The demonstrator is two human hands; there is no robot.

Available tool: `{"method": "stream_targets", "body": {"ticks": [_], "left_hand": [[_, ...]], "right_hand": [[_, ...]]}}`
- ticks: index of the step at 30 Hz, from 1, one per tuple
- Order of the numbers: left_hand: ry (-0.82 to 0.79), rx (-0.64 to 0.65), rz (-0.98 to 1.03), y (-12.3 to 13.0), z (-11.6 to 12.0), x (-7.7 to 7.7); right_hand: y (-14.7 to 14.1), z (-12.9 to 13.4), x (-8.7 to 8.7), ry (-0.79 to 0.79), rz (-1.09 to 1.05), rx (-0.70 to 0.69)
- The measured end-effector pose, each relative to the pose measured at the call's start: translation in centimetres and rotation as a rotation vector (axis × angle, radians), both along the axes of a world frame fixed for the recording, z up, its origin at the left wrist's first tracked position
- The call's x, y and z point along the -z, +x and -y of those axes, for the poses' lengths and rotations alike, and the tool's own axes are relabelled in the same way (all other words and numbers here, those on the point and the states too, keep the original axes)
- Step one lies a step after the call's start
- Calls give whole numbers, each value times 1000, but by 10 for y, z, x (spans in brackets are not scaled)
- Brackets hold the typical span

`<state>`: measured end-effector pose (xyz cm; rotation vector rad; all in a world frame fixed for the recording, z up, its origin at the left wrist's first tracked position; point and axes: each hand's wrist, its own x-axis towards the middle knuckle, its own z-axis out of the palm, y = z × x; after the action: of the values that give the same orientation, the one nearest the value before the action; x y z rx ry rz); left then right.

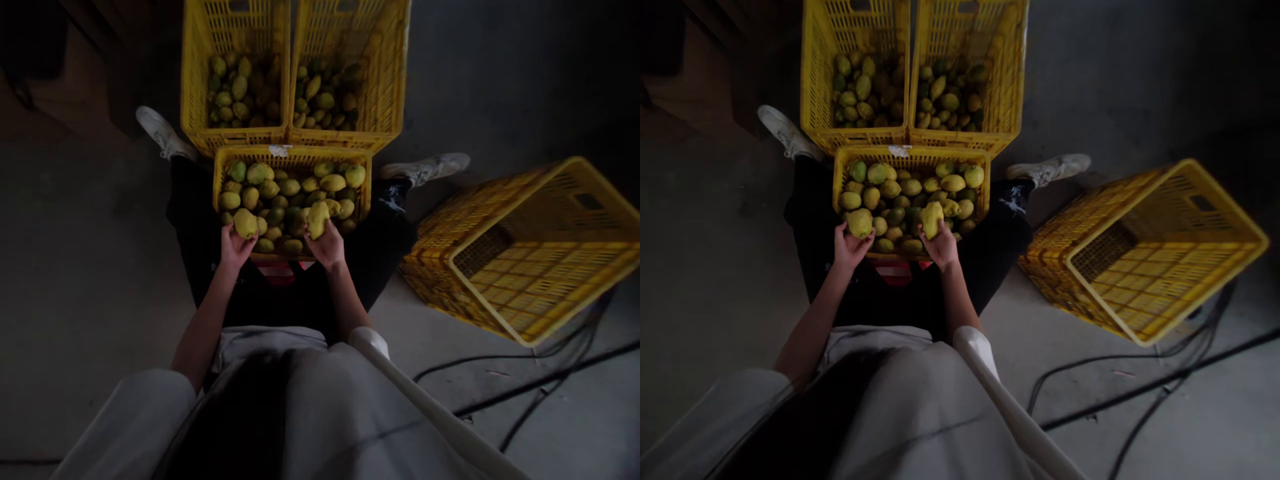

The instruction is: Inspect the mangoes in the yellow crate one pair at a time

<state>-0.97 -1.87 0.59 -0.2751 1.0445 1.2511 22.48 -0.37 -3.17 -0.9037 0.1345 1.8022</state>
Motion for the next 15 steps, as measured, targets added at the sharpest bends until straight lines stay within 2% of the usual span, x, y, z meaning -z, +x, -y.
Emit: {"method": "stream_targets", "body": {"ticks": [7, 15], "left_hand": [[-49, -16, -14, 2, 0, -1], [-43, -38, -11, 1, -2, -2]], "right_hand": [[1, -2, 4, 18, 146, 26], [-3, 1, 1, 126, 153, 48]]}}
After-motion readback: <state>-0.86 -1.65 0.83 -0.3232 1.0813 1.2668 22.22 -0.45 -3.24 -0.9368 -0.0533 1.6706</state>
